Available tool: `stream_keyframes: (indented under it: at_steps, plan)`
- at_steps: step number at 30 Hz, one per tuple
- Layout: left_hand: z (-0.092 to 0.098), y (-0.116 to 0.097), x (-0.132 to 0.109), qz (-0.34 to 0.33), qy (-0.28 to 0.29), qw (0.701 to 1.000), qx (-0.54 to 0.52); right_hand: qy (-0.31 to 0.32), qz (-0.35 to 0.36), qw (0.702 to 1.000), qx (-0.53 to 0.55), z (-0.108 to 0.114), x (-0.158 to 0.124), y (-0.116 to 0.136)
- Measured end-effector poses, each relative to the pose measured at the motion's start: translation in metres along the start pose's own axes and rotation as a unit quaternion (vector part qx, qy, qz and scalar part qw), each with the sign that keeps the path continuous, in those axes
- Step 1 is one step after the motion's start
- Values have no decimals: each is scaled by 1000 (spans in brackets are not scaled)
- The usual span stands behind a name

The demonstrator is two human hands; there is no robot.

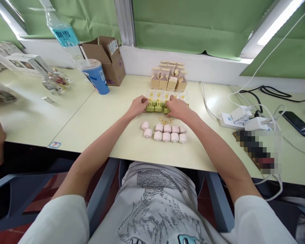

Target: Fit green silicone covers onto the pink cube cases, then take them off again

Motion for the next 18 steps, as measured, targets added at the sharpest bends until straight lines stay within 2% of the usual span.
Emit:
stream_keyframes:
  at_steps: [9, 18]
  plan:
    - [0, -4, -2, 3, 0, 1000, 16, 4, -18, 1000, -13, 10, -8, -2]
    - [-1, -5, -3, -2, 3, 999, 37, 17, -6, 1000, -5, 17, -9, 1]
Point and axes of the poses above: each hand's wrist, its own x-axis towards the middle knuckle, its own z-axis out of the back of the hand, y = z × x, the point moved 2 cm from there along x, towards the middle knuckle, and after that the axes turned 4 degrees about z, right-handed, at the moved point
